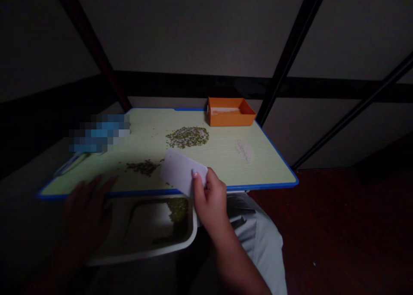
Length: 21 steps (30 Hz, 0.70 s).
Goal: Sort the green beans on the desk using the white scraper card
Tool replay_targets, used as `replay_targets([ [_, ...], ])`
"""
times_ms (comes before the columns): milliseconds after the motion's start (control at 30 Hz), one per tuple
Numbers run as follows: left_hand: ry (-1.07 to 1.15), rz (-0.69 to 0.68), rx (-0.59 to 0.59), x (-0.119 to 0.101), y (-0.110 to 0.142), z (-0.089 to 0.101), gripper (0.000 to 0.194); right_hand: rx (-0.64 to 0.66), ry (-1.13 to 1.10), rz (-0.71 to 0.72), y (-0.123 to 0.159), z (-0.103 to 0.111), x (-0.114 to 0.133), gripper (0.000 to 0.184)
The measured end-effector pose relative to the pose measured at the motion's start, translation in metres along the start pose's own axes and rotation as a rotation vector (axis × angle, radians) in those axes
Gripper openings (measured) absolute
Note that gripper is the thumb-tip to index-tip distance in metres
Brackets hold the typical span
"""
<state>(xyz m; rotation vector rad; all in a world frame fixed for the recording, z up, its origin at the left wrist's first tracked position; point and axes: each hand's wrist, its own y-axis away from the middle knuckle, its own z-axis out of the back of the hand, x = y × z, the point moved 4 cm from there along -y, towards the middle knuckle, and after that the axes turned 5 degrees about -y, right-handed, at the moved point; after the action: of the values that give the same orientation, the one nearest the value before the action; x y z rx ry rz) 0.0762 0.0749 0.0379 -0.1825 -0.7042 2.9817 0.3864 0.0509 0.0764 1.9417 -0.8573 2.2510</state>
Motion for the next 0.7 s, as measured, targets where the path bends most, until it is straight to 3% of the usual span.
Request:
replay_targets([
  [400,0.001,0.020,0.020,-0.001,0.001,0.001,0.063,0.087,-0.046,0.036,0.016,-0.021,0.009,0.023],
  [700,0.008,0.027,-0.001,-0.001,0.002,0.001,0.068,-0.050,-0.035,0.034,0.004,0.001,0.005,0.024],
])
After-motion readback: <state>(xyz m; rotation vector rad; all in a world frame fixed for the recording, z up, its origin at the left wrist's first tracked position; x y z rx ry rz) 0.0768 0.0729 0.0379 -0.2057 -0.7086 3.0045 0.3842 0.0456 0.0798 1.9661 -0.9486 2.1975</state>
